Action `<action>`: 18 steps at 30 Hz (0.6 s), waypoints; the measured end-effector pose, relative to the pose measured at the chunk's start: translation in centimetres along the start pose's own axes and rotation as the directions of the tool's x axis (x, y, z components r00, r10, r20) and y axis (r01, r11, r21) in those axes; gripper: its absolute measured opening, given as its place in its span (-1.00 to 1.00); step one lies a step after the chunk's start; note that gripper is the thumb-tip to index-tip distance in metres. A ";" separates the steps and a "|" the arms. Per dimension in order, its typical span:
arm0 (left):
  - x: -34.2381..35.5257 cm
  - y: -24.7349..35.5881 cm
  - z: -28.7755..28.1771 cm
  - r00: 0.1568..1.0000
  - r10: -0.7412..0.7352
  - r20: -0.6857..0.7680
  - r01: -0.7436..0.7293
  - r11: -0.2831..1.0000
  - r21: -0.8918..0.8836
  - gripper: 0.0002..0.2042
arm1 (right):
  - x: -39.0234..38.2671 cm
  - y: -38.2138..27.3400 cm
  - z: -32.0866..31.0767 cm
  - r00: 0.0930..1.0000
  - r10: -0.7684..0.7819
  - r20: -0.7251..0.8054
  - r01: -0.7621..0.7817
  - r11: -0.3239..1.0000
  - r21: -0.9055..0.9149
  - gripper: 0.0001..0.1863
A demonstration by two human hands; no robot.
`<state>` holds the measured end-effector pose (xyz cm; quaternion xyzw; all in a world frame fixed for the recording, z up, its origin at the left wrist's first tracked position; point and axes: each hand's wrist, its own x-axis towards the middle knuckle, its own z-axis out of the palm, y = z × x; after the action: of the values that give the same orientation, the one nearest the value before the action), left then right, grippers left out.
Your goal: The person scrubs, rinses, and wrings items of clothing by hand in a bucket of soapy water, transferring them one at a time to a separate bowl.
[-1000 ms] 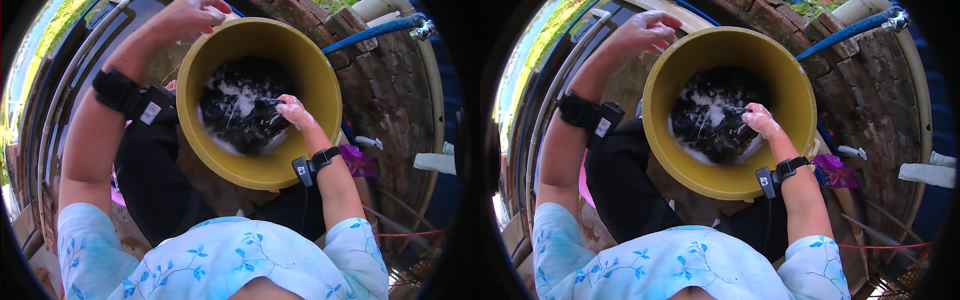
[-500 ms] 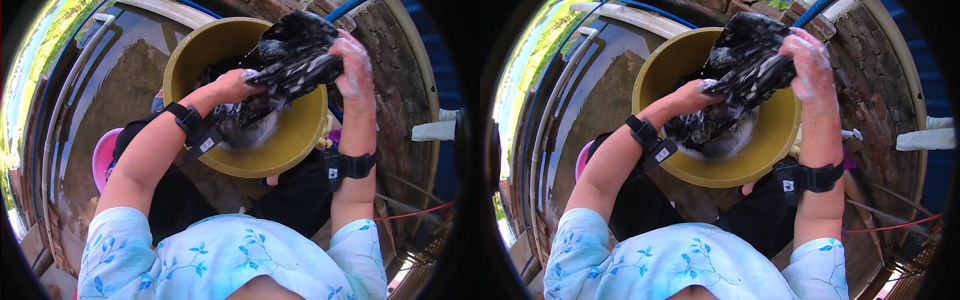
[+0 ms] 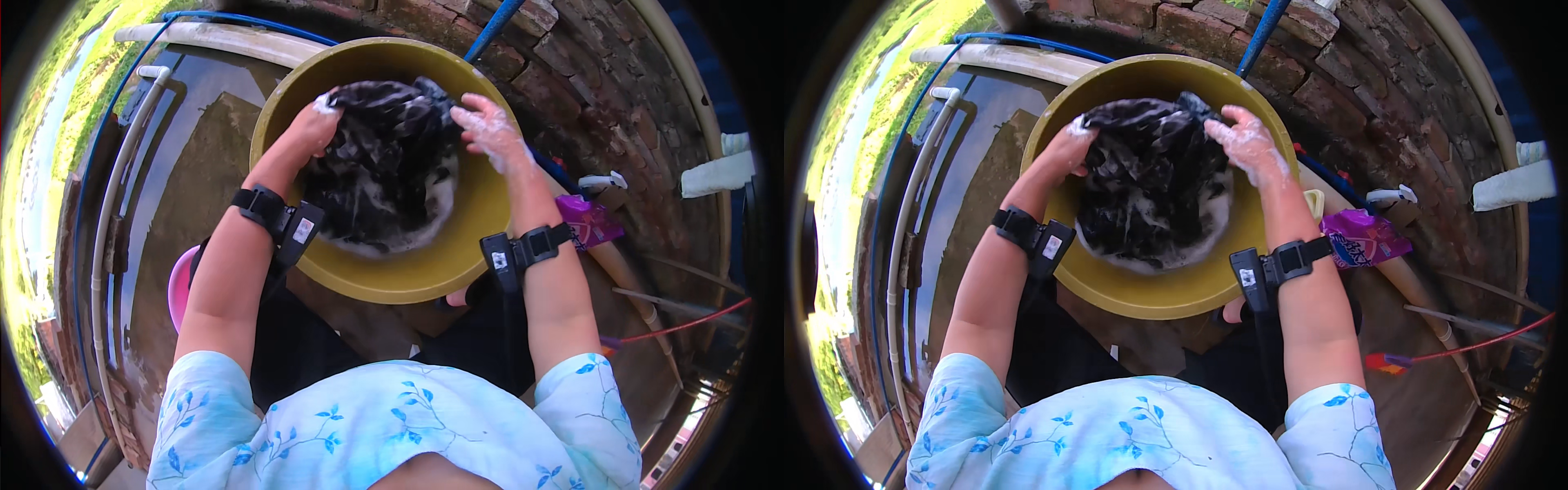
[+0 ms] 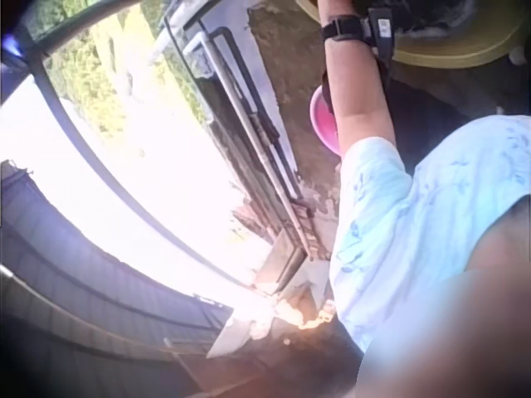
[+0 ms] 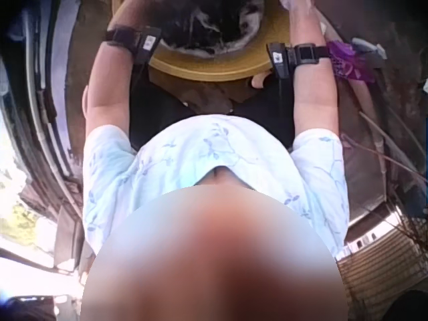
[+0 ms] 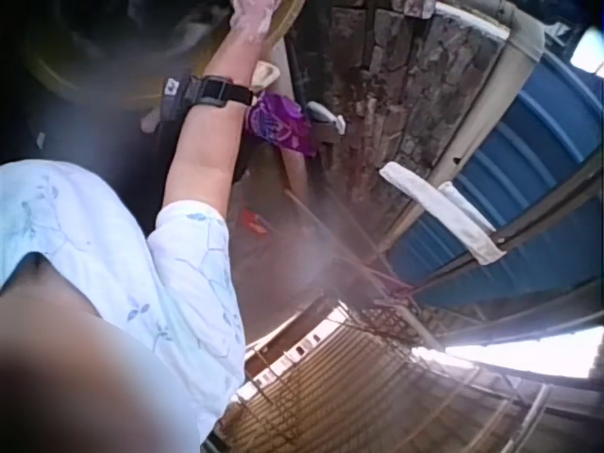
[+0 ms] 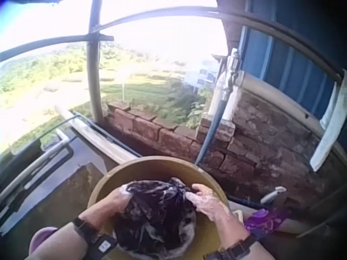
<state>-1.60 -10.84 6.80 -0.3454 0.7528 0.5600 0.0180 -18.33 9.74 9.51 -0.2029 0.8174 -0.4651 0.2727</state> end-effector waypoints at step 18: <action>2.3 -9.2 8.2 0.724 0.531 -0.441 -0.190 0.768 0.612 -0.68 | -2.6 4.9 20.6 0.853 0.279 0.440 -0.460 0.006 0.888 -0.74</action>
<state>-1.36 -6.24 -4.85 -0.3229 0.8968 0.1868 -0.2376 -3.68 0.27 -2.72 0.2172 0.3068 -0.7779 0.5035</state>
